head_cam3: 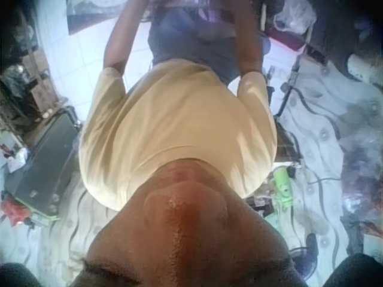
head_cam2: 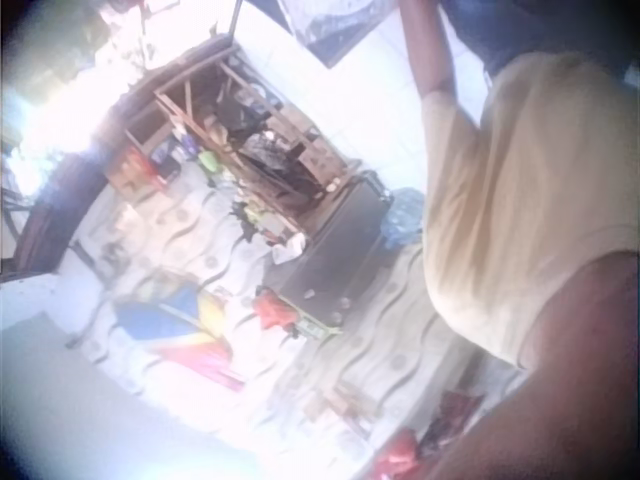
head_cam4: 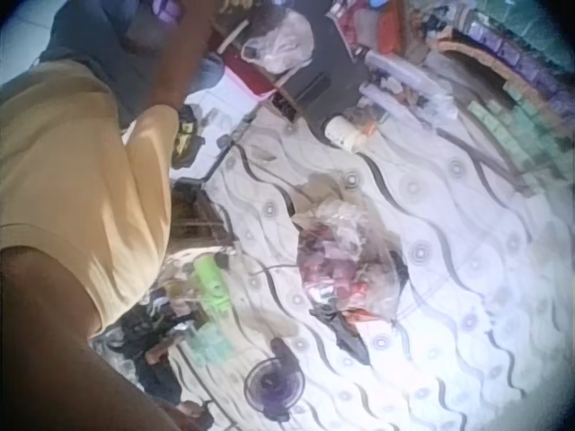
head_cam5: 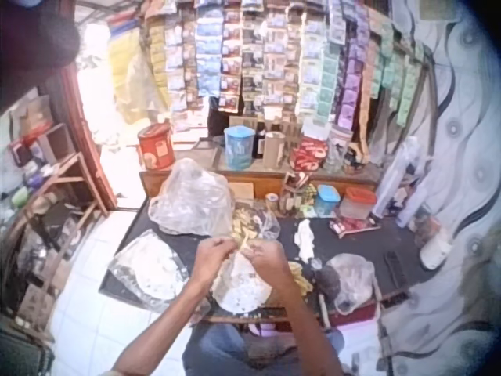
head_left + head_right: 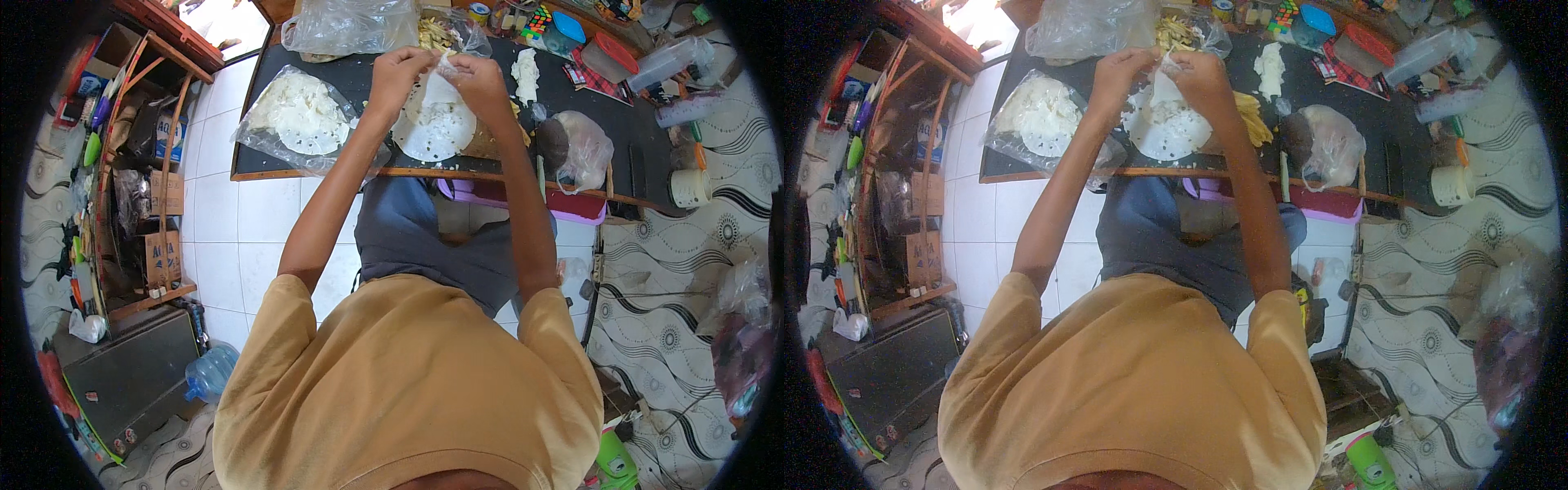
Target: The person prepares food items by hand on a table. They flatten a white dough-like sheet, place yellow strips on top, sprinkle a dark powder, and fold the sheet to enclose the filling. The process is repeated for multiple units.
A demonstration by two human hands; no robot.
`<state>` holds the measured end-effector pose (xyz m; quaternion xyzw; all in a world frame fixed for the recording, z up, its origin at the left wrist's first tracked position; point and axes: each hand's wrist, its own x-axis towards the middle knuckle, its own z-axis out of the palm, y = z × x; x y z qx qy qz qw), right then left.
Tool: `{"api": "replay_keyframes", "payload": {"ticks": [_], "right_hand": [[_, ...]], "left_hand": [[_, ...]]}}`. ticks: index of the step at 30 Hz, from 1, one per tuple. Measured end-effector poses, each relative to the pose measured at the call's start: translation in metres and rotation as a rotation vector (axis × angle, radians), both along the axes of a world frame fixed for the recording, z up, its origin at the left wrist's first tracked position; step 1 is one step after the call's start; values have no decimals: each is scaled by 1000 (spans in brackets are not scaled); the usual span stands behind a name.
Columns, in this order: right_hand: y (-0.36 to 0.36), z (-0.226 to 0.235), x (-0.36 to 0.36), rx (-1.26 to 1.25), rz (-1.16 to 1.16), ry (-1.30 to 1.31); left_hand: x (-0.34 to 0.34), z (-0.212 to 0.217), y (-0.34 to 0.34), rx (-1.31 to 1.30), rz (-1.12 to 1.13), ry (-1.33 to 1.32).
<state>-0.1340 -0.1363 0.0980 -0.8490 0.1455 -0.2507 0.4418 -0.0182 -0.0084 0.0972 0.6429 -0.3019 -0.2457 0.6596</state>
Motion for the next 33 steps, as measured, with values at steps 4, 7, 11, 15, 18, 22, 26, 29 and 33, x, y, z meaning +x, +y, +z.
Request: {"api": "replay_keyframes", "payload": {"ticks": [4,7,11,15,18,22,26,29,33], "right_hand": [[-20,14,4,107,110,-29],[-24,44,-2,118,193,43],[-39,56,-7,68,283,34],[-52,54,-15,-15,220,42],[-53,52,-27,26,156,52],[-40,44,-47,169,60,29],[-29,19,-58,254,2,-77],[-20,16,-68,357,6,-89],[-27,9,-59,357,13,-27]], "left_hand": [[23,-21,5,-81,35,-3],[28,-32,8,-117,-35,2],[20,-34,7,-124,-271,314],[19,-35,6,-63,-273,251],[32,-35,12,32,-212,133],[19,-25,18,-193,-79,125],[4,-21,33,-236,8,48],[-12,-19,52,-235,14,70],[-16,-30,51,-246,48,168]]}}
